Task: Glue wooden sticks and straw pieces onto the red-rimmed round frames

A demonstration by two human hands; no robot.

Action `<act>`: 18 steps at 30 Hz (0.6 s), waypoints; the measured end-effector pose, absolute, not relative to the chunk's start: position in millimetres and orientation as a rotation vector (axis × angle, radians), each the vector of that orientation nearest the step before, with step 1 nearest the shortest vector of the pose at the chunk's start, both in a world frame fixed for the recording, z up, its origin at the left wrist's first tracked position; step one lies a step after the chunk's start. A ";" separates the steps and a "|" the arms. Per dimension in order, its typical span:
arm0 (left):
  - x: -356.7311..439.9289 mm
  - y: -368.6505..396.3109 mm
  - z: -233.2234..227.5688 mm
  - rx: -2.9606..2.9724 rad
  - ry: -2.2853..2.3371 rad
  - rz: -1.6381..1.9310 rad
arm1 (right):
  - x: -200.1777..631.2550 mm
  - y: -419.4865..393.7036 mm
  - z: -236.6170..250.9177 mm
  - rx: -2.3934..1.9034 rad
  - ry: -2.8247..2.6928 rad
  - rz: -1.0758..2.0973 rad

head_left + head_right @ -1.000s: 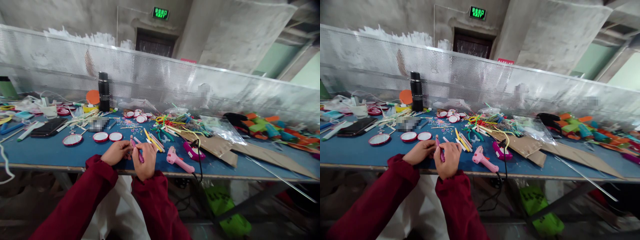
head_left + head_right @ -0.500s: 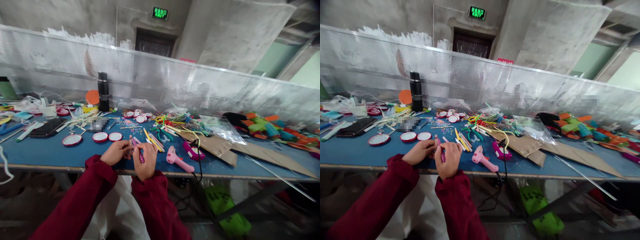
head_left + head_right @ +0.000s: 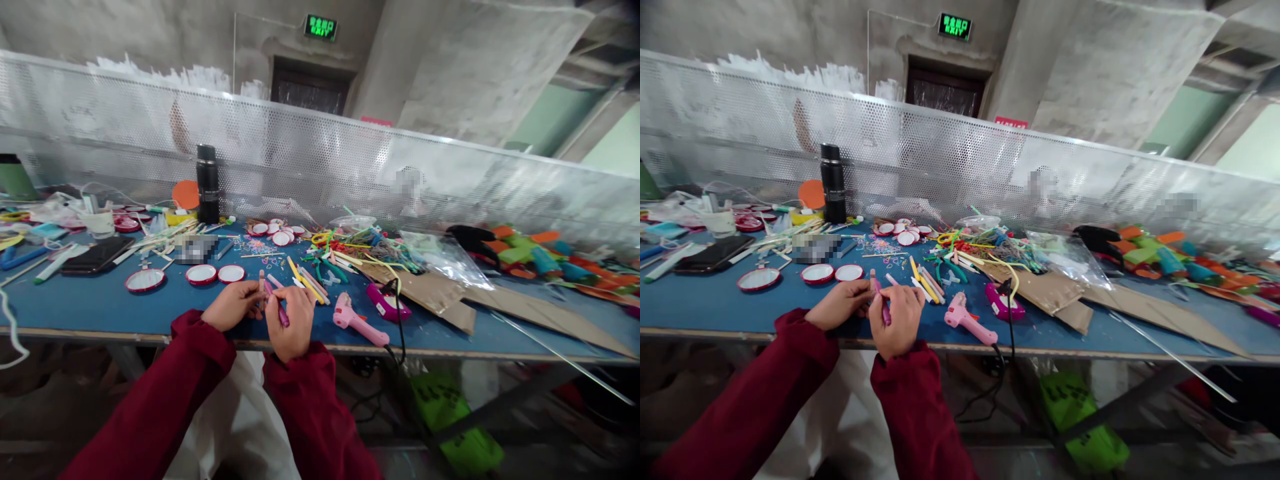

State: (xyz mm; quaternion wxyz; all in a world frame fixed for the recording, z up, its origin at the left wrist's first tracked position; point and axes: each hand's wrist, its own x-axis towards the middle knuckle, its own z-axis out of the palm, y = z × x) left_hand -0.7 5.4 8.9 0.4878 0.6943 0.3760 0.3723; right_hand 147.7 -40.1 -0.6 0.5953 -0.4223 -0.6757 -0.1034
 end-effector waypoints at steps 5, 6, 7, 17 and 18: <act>-1.0 5.4 8.5 1.689 0.904 0.904 | 147.8 -40.6 -0.2 -0.978 -1.565 -0.239; -0.9 5.3 8.6 1.688 0.906 0.905 | 147.8 -40.5 -0.4 -0.980 -1.569 -0.236; -0.9 5.1 8.7 1.686 0.908 0.907 | 147.9 -40.2 -0.8 -0.980 -1.572 -0.234; -0.7 5.6 8.6 1.687 0.905 0.921 | 147.3 -40.1 0.3 -0.960 -1.603 -0.245; -0.8 5.6 8.6 1.684 0.906 0.917 | 147.4 -40.2 0.3 -0.971 -1.595 -0.247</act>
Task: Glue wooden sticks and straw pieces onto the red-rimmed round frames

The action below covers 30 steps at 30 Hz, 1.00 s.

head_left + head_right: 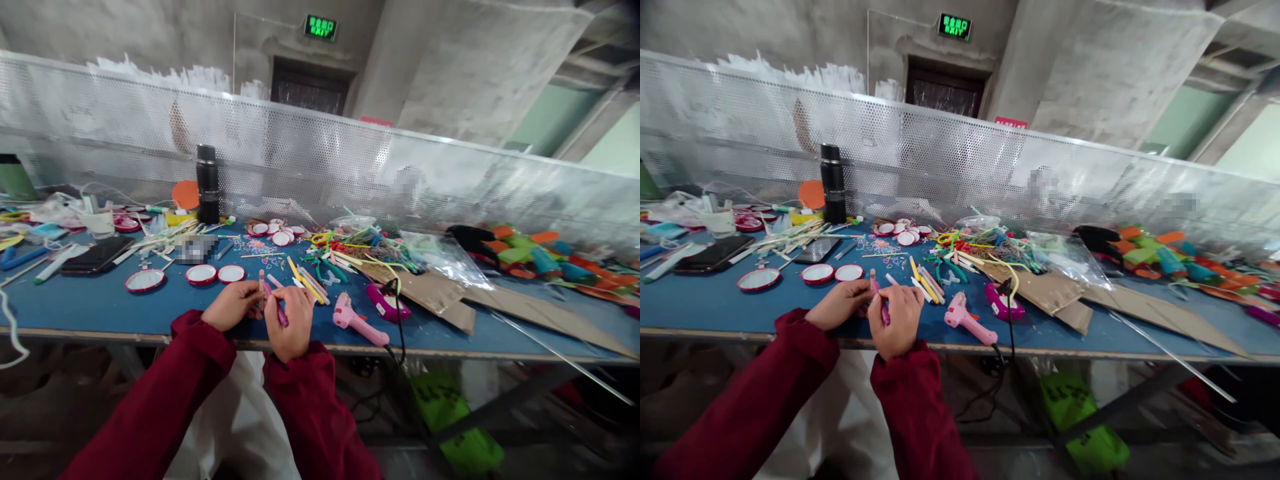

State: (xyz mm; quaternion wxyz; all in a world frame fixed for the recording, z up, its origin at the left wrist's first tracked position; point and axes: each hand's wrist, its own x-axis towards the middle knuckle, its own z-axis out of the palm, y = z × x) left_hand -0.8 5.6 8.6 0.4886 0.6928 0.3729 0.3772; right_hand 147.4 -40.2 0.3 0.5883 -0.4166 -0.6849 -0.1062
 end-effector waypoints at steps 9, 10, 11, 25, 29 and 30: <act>-1.3 5.7 7.6 1.701 0.921 0.901 | 147.5 -39.5 -0.7 -0.971 -1.589 -0.243; -1.3 5.6 7.7 1.698 0.921 0.901 | 147.5 -39.7 -0.3 -0.979 -1.582 -0.246; -1.3 5.5 7.9 1.694 0.918 0.901 | 147.6 -40.1 0.1 -0.986 -1.572 -0.250; -0.4 3.3 12.8 1.687 0.933 0.899 | 150.2 -42.8 0.8 -1.059 -1.515 -0.245; -0.2 2.2 14.9 1.681 0.964 0.914 | 155.2 -50.0 3.8 -1.130 -1.564 -0.206; -0.2 2.0 15.1 1.681 0.962 0.916 | 156.8 -52.7 4.5 -1.143 -1.569 -0.205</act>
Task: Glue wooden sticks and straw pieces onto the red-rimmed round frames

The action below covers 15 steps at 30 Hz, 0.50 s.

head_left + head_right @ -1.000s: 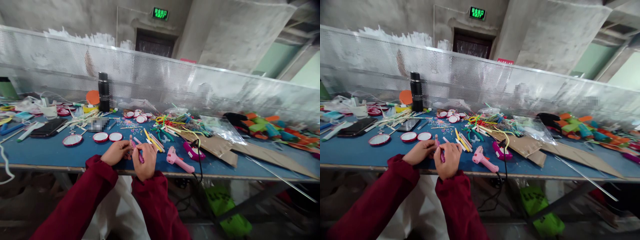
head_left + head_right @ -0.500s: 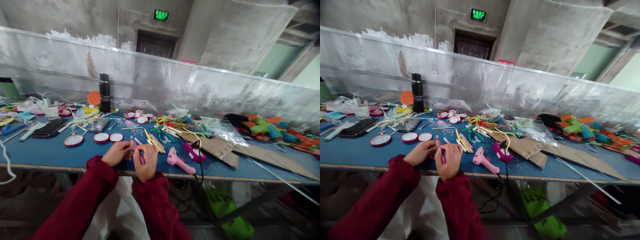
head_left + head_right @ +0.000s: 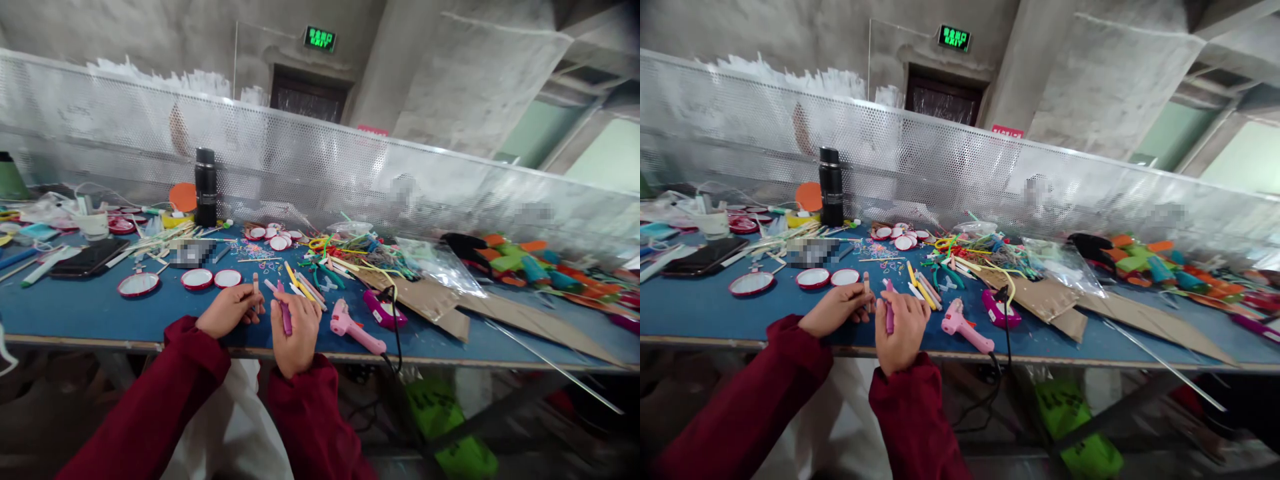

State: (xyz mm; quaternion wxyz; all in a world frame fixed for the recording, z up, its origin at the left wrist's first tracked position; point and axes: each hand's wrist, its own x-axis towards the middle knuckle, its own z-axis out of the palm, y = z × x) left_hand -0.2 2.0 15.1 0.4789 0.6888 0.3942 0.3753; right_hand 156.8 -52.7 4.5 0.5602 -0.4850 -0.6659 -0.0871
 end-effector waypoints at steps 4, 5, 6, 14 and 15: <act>-0.7 1.2 15.2 1.702 0.953 0.921 | 165.0 -63.9 6.4 -1.186 -1.623 -0.228; -0.9 1.0 15.3 1.709 0.956 0.919 | 167.6 -66.1 6.5 -1.215 -1.641 -0.235; -1.2 0.7 15.6 1.717 0.962 0.918 | 170.5 -67.9 6.3 -1.254 -1.659 -0.238; -2.6 -0.7 18.4 1.775 1.039 0.926 | 188.2 -69.5 -3.0 -1.485 -1.727 -0.239; -2.7 -0.7 18.7 1.777 1.055 0.931 | 188.1 -68.3 -3.9 -1.504 -1.703 -0.248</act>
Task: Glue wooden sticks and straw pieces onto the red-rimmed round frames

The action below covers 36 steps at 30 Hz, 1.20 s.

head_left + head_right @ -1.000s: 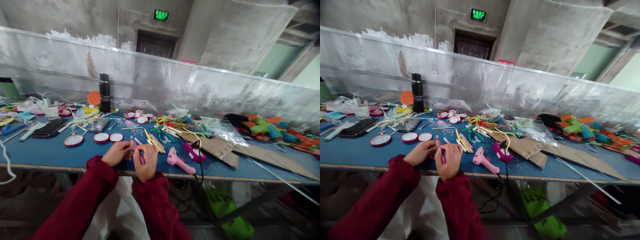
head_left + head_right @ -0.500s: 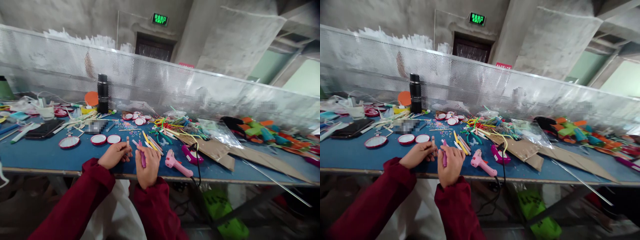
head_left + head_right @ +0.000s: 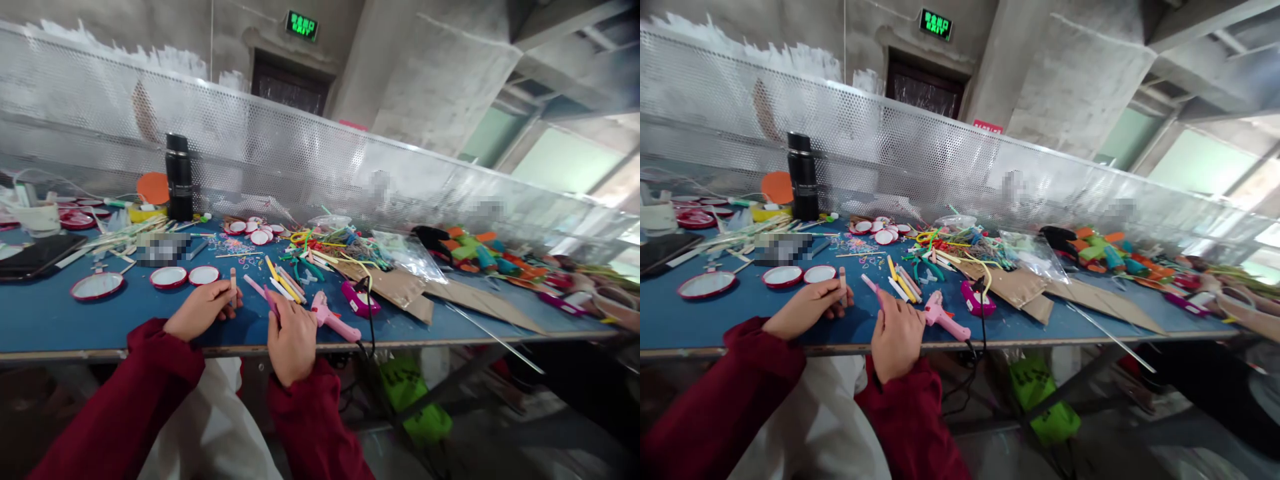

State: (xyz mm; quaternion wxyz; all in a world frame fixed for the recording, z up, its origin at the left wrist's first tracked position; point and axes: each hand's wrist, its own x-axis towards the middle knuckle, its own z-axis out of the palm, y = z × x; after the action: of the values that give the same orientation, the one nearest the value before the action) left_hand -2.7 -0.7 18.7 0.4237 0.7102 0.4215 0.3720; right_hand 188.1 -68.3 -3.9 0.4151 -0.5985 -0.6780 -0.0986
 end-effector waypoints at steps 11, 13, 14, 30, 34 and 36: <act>-3.8 -0.6 18.4 1.851 1.117 0.932 | 180.4 -53.0 -0.1 -1.734 -1.591 -0.431; -3.7 -0.9 18.6 1.844 1.112 0.921 | 179.2 -52.0 -0.6 -1.730 -1.596 -0.436; -3.8 -0.9 18.5 1.844 1.111 0.918 | 178.6 -51.5 -1.3 -1.724 -1.599 -0.444; -6.8 3.4 13.5 1.850 1.074 0.886 | 210.8 -12.8 32.7 -2.025 -1.812 -0.544; -7.0 4.1 12.3 1.816 1.058 0.903 | 205.7 -1.5 34.9 -2.161 -1.885 -0.454; -6.3 3.7 12.9 1.788 1.049 0.919 | 204.4 -0.6 35.7 -2.192 -1.870 -0.446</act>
State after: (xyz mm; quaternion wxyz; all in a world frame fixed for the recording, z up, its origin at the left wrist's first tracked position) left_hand -6.3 3.7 12.9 0.4234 0.7143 0.4191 0.3671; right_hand 204.4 -0.6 35.7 0.1126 -0.7471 -0.6372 -0.1521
